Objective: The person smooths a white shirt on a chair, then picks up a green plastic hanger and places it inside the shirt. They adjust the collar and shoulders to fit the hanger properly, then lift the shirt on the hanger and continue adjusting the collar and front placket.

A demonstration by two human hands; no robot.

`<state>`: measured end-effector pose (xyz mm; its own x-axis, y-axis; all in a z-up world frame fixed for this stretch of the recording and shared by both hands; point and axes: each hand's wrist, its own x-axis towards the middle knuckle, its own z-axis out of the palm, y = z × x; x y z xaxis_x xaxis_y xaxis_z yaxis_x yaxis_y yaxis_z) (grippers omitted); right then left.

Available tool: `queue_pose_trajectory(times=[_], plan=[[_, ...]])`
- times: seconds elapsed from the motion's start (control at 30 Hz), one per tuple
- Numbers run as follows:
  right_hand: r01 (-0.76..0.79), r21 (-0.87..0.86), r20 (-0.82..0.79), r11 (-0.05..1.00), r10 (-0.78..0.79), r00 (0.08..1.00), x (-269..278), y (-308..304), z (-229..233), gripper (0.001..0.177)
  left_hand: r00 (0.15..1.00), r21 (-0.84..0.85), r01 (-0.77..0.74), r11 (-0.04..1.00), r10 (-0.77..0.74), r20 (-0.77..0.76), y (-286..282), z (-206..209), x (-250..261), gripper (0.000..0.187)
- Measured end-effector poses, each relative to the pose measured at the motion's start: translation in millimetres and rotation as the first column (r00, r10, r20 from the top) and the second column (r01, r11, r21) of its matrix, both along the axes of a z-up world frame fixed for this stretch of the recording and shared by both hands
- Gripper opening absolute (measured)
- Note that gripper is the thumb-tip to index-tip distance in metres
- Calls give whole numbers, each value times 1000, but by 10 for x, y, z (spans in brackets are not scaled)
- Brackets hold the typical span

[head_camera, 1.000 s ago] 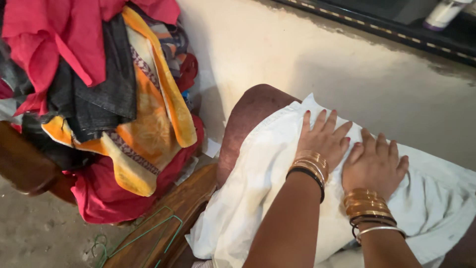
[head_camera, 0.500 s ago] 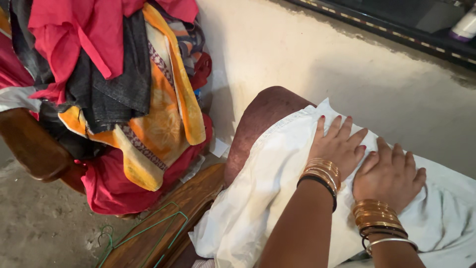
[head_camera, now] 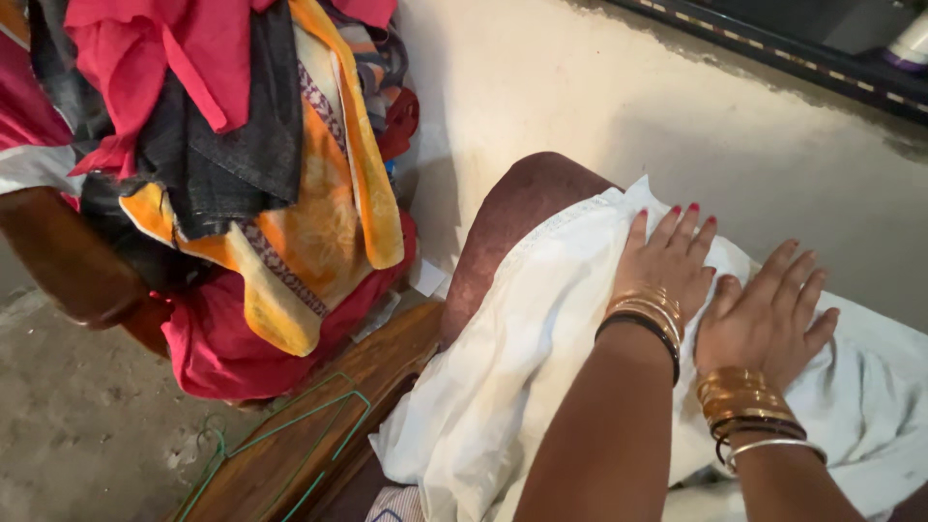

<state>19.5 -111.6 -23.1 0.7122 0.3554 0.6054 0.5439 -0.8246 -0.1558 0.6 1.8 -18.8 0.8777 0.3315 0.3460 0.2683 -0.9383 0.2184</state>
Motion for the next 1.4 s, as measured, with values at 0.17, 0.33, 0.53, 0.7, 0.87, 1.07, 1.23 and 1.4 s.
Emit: queue_pose_trajectory(times=[0.17,0.33,0.53,0.7,0.87,1.07,1.23,1.4], plan=[[36,-12,-48,999,-37,998,-190,38,141,83,983,71,-117,991,106,151,47,132,-372,74],[25,-65,-48,998,-28,998,-344,50,92,87,949,-59,-223,973,230,217,141,93,-827,85],[-53,-115,-7,992,53,999,-526,141,-66,88,921,-108,-311,944,328,210,294,-22,-1278,87],[-164,-127,-11,978,164,986,-819,372,-202,88,890,-133,-380,915,401,218,466,-156,-1696,85],[-252,-146,-65,957,245,967,-1241,729,-349,88,855,-150,-447,882,471,218,635,-306,-2168,86],[-377,-175,-125,910,359,925,-1865,1103,-642,86,815,-207,-507,837,543,202,784,-552,-2817,84],[-475,-195,-152,858,453,879,-2373,1359,-876,85,751,-253,-572,780,622,221,873,-777,-3397,84],[-560,-186,-210,807,524,825,-2833,1554,-1074,88,675,-267,-649,712,701,229,883,-987,-3992,82]])
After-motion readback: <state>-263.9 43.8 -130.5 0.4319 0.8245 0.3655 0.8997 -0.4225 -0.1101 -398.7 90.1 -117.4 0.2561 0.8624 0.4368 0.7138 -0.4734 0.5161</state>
